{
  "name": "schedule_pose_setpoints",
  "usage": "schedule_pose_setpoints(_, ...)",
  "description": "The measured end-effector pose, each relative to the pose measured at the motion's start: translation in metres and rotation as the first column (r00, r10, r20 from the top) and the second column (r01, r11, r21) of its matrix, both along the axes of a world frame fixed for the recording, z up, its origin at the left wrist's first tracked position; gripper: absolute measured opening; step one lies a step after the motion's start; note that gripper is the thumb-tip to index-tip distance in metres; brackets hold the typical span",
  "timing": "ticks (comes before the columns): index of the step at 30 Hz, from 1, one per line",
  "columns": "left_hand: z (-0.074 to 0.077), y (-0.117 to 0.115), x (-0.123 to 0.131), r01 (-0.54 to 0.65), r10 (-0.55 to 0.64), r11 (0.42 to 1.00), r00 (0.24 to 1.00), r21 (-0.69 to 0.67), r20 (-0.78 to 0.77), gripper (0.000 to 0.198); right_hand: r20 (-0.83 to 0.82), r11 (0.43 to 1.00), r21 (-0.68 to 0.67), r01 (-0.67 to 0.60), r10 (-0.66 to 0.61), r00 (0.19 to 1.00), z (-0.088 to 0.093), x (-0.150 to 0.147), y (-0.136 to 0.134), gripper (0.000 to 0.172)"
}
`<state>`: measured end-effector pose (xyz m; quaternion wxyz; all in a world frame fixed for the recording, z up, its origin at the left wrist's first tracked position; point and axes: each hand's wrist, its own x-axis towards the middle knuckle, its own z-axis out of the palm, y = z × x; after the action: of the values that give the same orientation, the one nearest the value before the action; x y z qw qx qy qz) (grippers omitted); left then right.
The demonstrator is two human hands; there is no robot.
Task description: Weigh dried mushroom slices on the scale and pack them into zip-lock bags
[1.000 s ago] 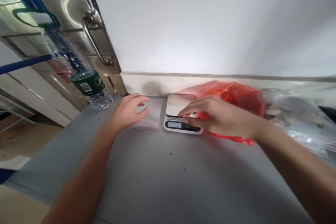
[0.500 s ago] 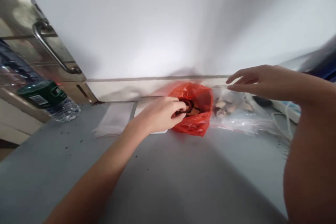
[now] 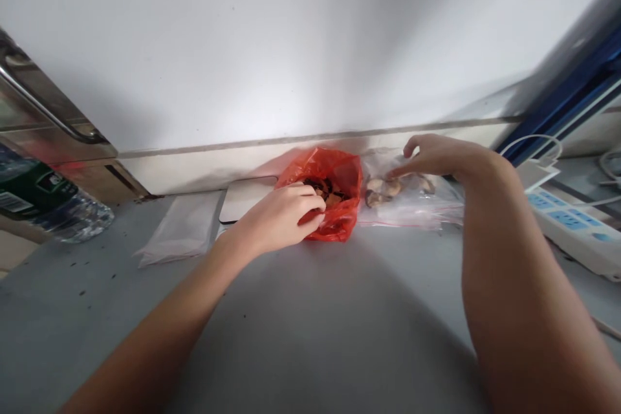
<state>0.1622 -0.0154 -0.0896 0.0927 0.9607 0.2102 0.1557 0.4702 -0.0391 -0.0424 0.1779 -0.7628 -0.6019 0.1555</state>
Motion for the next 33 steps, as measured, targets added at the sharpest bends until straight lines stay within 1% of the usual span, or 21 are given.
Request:
schedule_pose_setpoints(1, 0.001, 0.0, -0.001, -0.006, 0.006, 1.0, 1.0, -0.002, 0.024, 0.024, 0.017, 0.992, -0.046, 0.114, -0.113, 0.993, 0.005, -0.007, -0.002, 0.033)
schedule_pose_setpoints(2, 0.003, 0.0, -0.002, -0.016, 0.017, 1.0, 0.998, -0.006, 0.054, 0.024, 0.0, 0.981, -0.043, 0.189, -0.189, 0.982, 0.012, -0.017, -0.006, 0.026)
schedule_pose_setpoints(3, 0.005, 0.0, -0.003, -0.032, 0.034, 0.999, 0.995, -0.018, 0.099, 0.024, -0.056, 0.977, -0.003, 0.213, -0.213, 0.976, 0.02, -0.028, -0.012, 0.022)
schedule_pose_setpoints(5, 0.011, 0.001, -0.007, -0.072, 0.089, 0.994, 0.972, -0.085, 0.219, 0.023, -0.183, 0.967, 0.104, 0.234, -0.213, 0.96, 0.036, -0.051, -0.026, 0.029)
schedule_pose_setpoints(8, 0.021, 0.004, -0.013, -0.107, 0.202, 0.964, 0.889, -0.243, 0.411, 0.034, -0.262, 0.886, 0.365, 0.285, -0.196, 0.945, 0.054, -0.073, -0.041, 0.039)
schedule_pose_setpoints(9, 0.025, 0.005, -0.015, -0.109, 0.24, 0.949, 0.859, -0.297, 0.452, 0.04, -0.281, 0.871, 0.418, 0.259, -0.148, 0.948, 0.056, -0.078, -0.043, 0.04)
schedule_pose_setpoints(11, 0.031, 0.005, -0.02, -0.101, 0.304, 0.911, 0.822, -0.401, 0.482, 0.047, -0.317, 0.893, 0.44, 0.093, 0.058, 0.947, 0.056, -0.087, -0.043, 0.041)
schedule_pose_setpoints(12, 0.033, 0.004, -0.023, -0.093, 0.325, 0.889, 0.819, -0.449, 0.473, 0.046, -0.335, 0.904, 0.426, -0.038, 0.196, 0.922, 0.054, -0.092, -0.041, 0.043)
schedule_pose_setpoints(14, 0.036, 0.003, -0.029, -0.09, 0.342, 0.856, 0.836, -0.508, 0.429, 0.039, -0.361, 0.871, 0.399, -0.286, 0.436, 0.824, 0.047, -0.102, -0.033, 0.044)
schedule_pose_setpoints(15, 0.037, 0.004, -0.032, -0.098, 0.341, 0.851, 0.851, -0.516, 0.401, 0.038, -0.366, 0.844, 0.395, -0.364, 0.508, 0.779, 0.043, -0.108, -0.028, 0.044)
schedule_pose_setpoints(16, 0.037, 0.004, -0.035, -0.107, 0.335, 0.852, 0.864, -0.513, 0.376, 0.039, -0.367, 0.827, 0.392, -0.403, 0.542, 0.756, 0.039, -0.113, -0.023, 0.045)
schedule_pose_setpoints(17, 0.036, 0.006, -0.038, -0.112, 0.327, 0.856, 0.874, -0.504, 0.36, 0.041, -0.367, 0.829, 0.378, -0.412, 0.543, 0.756, 0.034, -0.116, -0.017, 0.046)
schedule_pose_setpoints(19, 0.034, 0.012, -0.046, -0.115, 0.324, 0.862, 0.874, -0.493, 0.362, 0.04, -0.353, 0.868, 0.299, -0.396, 0.486, 0.8, 0.026, -0.12, -0.007, 0.048)
schedule_pose_setpoints(21, 0.031, 0.021, -0.055, -0.134, 0.362, 0.855, 0.846, -0.501, 0.392, 0.039, -0.327, 0.902, 0.151, -0.405, 0.432, 0.84, 0.02, -0.118, 0.001, 0.044)
schedule_pose_setpoints(22, 0.029, 0.026, -0.06, -0.156, 0.4, 0.844, 0.821, -0.514, 0.407, 0.04, -0.329, 0.901, 0.076, -0.428, 0.428, 0.842, 0.017, -0.116, 0.003, 0.043)
schedule_pose_setpoints(23, 0.026, 0.031, -0.065, -0.178, 0.445, 0.824, 0.792, -0.538, 0.418, 0.04, -0.356, 0.889, 0.021, -0.457, 0.434, 0.827, 0.015, -0.114, 0.005, 0.044)
schedule_pose_setpoints(25, 0.021, 0.038, -0.073, -0.189, 0.538, 0.758, 0.724, -0.625, 0.433, 0.041, -0.474, 0.859, -0.023, -0.512, 0.441, 0.762, 0.01, -0.113, 0.007, 0.044)
schedule_pose_setpoints(27, 0.015, 0.042, -0.079, -0.155, 0.609, 0.679, 0.664, -0.718, 0.433, 0.041, -0.605, 0.857, -0.002, -0.515, 0.41, 0.683, 0.007, -0.115, 0.007, 0.04)
schedule_pose_setpoints(30, 0.011, 0.043, -0.083, -0.118, 0.668, 0.591, 0.626, -0.798, 0.403, 0.031, -0.696, 0.862, 0.019, -0.507, 0.375, 0.612, 0.004, -0.124, 0.007, 0.035)
schedule_pose_setpoints(31, 0.01, 0.043, -0.084, -0.139, 0.688, 0.569, 0.621, -0.81, 0.376, 0.027, -0.705, 0.856, 0.02, -0.517, 0.379, 0.6, 0.003, -0.127, 0.008, 0.034)
schedule_pose_setpoints(33, 0.01, 0.042, -0.085, -0.264, 0.737, 0.549, 0.6, -0.793, 0.31, 0.02, -0.705, 0.841, 0.017, -0.541, 0.394, 0.59, 0.001, -0.131, 0.009, 0.033)
